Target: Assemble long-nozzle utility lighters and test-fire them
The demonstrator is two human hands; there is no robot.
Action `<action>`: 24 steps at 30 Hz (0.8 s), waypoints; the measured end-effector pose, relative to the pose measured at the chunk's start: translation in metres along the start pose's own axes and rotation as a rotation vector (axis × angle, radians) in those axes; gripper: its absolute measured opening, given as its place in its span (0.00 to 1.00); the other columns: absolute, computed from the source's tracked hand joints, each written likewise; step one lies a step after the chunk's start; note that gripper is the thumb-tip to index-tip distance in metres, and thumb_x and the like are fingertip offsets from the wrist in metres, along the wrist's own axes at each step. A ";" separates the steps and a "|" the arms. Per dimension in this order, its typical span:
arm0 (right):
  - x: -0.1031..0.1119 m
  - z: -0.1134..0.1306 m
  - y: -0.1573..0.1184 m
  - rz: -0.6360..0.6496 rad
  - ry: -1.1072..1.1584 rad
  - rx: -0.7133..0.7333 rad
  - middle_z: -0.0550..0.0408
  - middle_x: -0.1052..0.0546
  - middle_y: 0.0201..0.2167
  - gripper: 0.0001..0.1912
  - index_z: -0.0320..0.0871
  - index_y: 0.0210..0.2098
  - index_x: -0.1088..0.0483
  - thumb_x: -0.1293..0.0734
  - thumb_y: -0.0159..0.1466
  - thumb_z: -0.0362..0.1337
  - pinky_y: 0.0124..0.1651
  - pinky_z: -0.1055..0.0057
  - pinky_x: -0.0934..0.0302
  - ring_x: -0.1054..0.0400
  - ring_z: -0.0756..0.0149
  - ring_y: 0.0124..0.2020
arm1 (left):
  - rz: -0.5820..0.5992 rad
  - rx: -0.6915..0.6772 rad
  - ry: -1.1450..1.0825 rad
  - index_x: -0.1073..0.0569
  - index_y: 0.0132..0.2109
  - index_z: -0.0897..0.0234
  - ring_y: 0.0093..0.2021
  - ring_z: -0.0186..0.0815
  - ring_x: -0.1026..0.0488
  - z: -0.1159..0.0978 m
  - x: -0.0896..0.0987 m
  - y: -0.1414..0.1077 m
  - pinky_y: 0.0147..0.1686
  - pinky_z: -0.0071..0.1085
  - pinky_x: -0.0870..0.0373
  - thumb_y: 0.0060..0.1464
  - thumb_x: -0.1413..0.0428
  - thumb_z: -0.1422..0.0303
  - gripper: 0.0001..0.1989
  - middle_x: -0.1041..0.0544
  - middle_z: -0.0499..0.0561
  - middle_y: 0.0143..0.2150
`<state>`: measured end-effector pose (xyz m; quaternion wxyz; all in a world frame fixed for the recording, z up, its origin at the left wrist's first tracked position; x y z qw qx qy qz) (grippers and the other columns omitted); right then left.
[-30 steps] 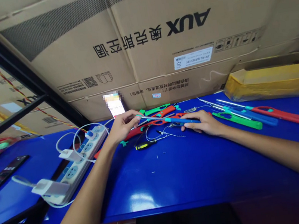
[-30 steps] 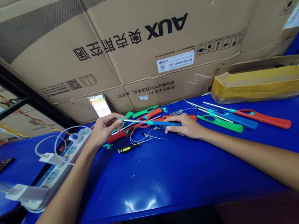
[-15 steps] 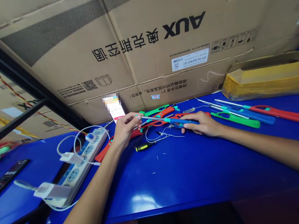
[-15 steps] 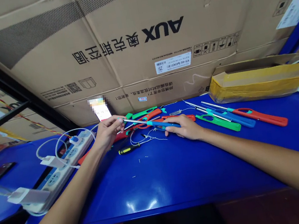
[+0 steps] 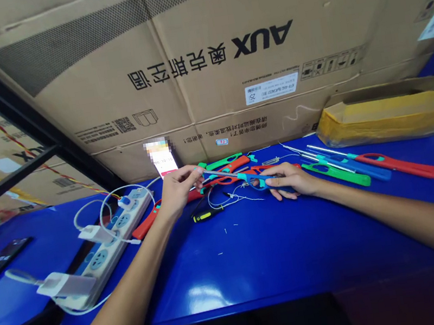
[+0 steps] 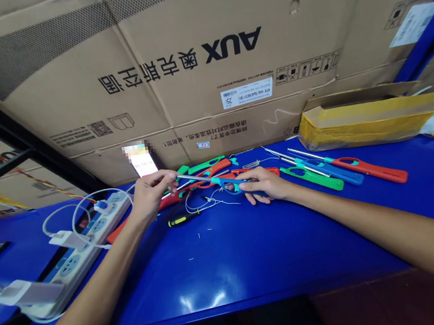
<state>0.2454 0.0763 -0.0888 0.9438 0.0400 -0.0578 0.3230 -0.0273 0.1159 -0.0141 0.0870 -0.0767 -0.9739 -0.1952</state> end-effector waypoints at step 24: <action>-0.003 0.001 0.003 -0.007 -0.041 0.003 0.54 0.18 0.29 0.26 0.38 0.58 0.25 0.31 0.73 0.53 0.13 0.74 0.55 0.41 0.79 0.12 | -0.048 0.060 -0.123 0.15 0.40 0.66 0.24 0.32 0.25 0.013 0.000 0.001 0.26 0.28 0.25 0.53 0.29 0.50 0.21 0.20 0.51 0.29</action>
Point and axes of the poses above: each hand's wrist, its own y-axis towards the middle knuckle, its own x-axis out of the back of the hand, z = x × y, the point moved 9 cm from there along y, towards the middle knuckle
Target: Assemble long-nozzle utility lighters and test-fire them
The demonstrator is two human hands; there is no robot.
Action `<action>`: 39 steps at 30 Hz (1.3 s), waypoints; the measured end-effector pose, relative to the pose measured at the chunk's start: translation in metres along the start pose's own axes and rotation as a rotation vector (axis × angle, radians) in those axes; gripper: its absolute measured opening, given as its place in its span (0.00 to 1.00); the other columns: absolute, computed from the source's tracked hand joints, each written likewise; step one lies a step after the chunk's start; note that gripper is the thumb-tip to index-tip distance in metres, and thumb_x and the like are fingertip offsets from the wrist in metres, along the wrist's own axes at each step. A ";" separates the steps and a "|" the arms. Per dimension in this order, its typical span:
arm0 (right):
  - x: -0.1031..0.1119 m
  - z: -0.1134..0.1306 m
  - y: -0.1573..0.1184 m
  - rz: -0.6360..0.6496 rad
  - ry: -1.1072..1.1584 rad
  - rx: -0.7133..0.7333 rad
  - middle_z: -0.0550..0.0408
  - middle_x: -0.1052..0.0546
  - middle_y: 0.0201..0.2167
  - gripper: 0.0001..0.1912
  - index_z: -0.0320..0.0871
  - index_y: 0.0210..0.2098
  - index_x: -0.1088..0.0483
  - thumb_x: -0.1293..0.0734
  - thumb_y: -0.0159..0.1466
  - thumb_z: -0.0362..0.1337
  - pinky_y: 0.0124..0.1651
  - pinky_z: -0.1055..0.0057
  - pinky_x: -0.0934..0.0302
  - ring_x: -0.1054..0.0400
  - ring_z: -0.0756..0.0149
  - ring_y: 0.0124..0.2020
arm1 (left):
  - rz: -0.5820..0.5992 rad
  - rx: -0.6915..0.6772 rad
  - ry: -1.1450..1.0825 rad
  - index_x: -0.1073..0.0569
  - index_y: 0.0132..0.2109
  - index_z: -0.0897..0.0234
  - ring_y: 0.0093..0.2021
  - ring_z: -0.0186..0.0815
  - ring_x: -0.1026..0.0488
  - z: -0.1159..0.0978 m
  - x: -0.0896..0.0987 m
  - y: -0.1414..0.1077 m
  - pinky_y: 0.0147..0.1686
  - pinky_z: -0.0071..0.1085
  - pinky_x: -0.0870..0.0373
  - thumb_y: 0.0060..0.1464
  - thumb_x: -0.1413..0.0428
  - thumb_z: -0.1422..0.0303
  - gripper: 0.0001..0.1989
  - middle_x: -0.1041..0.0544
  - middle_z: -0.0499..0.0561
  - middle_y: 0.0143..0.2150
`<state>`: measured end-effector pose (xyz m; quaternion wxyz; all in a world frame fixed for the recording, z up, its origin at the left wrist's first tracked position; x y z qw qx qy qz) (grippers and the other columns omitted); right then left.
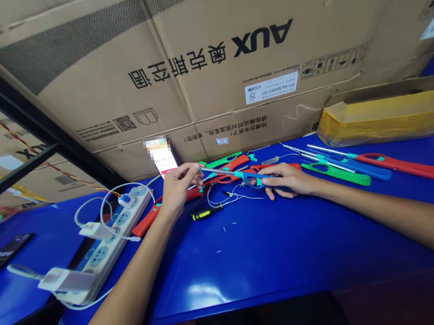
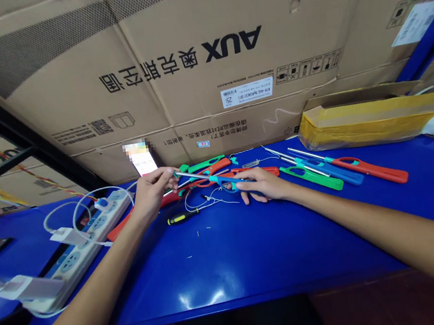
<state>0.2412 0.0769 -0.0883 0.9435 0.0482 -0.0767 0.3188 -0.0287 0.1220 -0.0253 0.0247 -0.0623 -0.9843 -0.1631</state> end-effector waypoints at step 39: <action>-0.005 0.035 -0.005 -0.217 -0.507 0.190 0.59 0.21 0.26 0.17 0.46 0.39 0.24 0.36 0.76 0.50 0.43 0.64 0.39 0.29 0.64 0.31 | -0.083 -0.029 -0.101 0.14 0.41 0.64 0.23 0.29 0.30 -0.004 -0.005 -0.007 0.23 0.26 0.30 0.54 0.30 0.56 0.15 0.24 0.49 0.27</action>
Point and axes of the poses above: each hand's wrist, its own y-axis towards the middle knuckle, its own x-axis out of the back of the hand, z = x × y, the point moved 9 cm from there along y, towards the middle knuckle
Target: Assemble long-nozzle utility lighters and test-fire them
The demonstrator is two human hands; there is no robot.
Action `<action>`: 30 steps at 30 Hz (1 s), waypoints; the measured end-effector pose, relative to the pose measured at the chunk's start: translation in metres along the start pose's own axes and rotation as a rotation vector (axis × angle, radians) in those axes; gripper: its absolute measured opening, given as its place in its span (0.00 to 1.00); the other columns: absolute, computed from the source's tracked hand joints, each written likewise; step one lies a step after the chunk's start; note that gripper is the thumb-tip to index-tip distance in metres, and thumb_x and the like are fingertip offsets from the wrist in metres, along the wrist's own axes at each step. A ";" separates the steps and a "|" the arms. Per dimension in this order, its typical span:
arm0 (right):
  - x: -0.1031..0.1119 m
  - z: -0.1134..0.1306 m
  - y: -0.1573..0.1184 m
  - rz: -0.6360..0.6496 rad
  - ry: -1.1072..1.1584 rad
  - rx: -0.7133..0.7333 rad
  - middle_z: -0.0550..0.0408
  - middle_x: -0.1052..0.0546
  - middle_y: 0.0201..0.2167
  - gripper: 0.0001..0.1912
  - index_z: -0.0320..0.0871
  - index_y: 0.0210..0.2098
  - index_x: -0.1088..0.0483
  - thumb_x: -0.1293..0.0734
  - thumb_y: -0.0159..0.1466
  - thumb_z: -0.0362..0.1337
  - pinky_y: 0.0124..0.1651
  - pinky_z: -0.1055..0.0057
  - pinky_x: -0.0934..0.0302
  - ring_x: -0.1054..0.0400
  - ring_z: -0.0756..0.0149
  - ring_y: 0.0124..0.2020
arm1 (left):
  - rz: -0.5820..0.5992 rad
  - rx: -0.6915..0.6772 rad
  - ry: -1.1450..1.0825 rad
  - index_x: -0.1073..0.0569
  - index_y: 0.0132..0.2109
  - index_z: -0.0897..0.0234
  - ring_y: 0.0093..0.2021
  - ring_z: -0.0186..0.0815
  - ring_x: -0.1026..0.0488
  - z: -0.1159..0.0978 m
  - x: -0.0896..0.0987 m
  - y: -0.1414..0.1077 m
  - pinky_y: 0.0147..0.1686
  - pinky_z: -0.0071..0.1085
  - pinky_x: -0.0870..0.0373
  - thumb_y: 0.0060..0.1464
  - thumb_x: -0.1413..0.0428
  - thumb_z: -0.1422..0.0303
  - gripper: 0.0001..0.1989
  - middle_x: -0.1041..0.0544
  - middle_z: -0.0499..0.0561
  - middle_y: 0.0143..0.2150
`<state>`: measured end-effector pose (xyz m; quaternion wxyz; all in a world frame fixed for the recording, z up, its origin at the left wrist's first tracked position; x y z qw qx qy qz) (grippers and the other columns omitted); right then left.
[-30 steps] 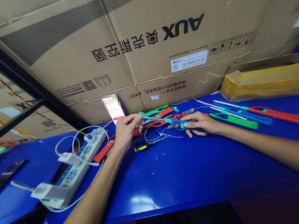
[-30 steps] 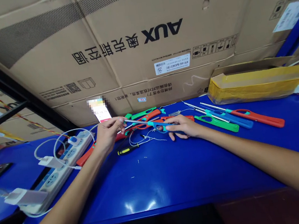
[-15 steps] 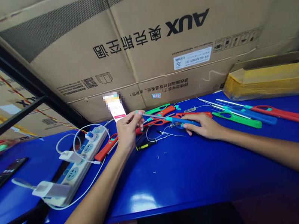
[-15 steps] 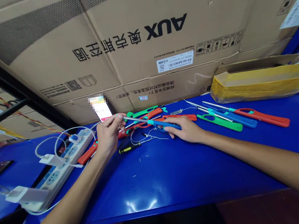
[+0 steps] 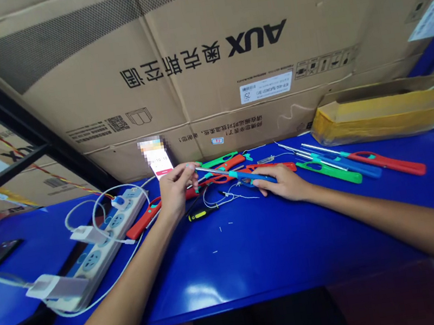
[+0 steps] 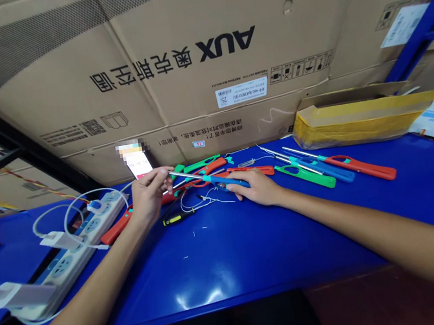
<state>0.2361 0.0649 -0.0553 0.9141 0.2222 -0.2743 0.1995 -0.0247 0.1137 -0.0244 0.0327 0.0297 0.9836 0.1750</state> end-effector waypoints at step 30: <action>-0.011 -0.014 0.004 0.107 0.219 -0.138 0.59 0.23 0.23 0.23 0.45 0.56 0.21 0.34 0.74 0.54 0.24 0.70 0.47 0.39 0.72 0.18 | -0.045 -0.004 0.044 0.16 0.40 0.64 0.24 0.30 0.31 -0.003 0.004 0.004 0.24 0.26 0.32 0.56 0.32 0.50 0.20 0.28 0.47 0.25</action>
Point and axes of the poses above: each hand's wrist, its own y-axis towards the middle knuckle, its own x-axis out of the back of the hand, z = x × y, the point moved 9 cm from there along y, towards the middle knuckle
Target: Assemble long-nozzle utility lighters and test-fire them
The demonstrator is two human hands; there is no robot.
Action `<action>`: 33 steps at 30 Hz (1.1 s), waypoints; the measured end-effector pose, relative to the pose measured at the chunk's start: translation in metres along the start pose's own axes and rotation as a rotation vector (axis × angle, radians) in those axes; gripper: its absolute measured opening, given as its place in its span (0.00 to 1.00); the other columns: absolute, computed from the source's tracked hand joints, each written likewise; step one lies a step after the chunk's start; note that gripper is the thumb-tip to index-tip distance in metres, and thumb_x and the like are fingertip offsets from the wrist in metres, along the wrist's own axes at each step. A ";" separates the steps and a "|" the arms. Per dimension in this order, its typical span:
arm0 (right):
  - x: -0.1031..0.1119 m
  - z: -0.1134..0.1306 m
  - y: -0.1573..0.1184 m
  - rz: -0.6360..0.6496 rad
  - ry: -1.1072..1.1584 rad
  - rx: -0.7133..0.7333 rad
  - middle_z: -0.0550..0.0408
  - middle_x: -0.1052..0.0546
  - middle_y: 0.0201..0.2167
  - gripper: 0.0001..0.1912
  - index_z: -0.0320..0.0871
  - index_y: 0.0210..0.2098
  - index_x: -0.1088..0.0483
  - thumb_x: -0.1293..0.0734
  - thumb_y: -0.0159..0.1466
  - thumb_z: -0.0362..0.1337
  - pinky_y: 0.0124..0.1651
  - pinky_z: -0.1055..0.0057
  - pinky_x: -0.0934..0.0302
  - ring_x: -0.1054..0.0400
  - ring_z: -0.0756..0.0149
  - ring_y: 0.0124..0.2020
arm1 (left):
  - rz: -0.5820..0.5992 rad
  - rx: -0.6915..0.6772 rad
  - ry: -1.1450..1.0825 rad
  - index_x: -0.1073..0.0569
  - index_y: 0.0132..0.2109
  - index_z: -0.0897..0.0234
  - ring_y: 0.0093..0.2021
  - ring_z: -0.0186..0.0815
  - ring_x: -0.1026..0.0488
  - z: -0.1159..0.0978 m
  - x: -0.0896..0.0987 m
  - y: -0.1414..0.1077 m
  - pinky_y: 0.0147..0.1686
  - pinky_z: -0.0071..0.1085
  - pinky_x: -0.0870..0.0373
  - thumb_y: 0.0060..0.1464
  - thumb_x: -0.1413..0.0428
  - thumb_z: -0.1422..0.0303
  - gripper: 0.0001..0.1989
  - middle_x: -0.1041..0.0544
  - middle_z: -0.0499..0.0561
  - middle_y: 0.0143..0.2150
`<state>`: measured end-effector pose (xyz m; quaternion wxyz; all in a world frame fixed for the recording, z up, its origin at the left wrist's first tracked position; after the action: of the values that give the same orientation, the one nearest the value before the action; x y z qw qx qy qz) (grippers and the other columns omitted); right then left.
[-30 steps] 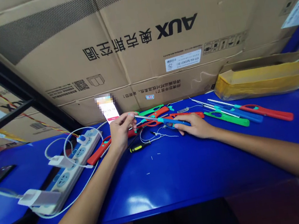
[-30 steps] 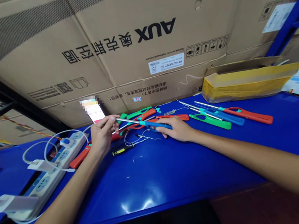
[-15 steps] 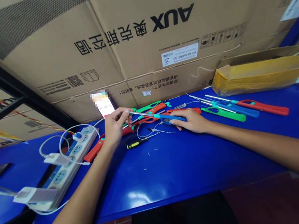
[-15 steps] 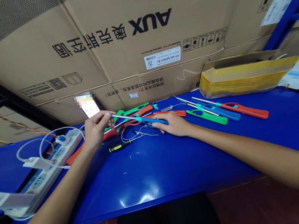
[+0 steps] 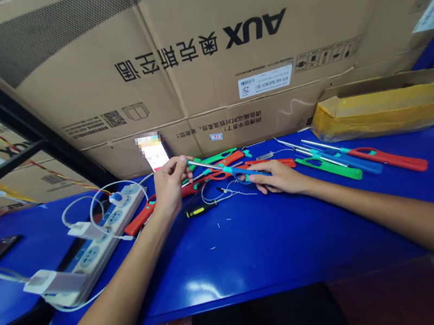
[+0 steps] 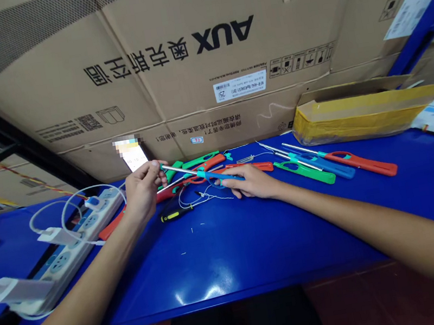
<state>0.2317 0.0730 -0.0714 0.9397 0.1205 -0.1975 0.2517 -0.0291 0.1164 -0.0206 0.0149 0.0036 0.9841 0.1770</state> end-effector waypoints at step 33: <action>0.018 -0.004 -0.002 -0.049 0.086 -0.012 0.61 0.24 0.23 0.20 0.45 0.42 0.27 0.33 0.73 0.56 0.16 0.73 0.55 0.44 0.78 0.13 | -0.085 -0.117 0.360 0.22 0.44 0.63 0.22 0.31 0.31 -0.009 0.010 -0.001 0.26 0.28 0.33 0.68 0.46 0.54 0.17 0.28 0.45 0.26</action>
<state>0.2481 0.0804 -0.0678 0.9539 0.1086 -0.1555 0.2324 -0.0396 0.1120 -0.0129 -0.1537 -0.0704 0.9581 0.2311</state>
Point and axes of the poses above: each hand's wrist, its own y-axis towards the middle knuckle, its own x-axis out of the back of the hand, z = x × y, the point moved 9 cm from there along y, towards the middle knuckle
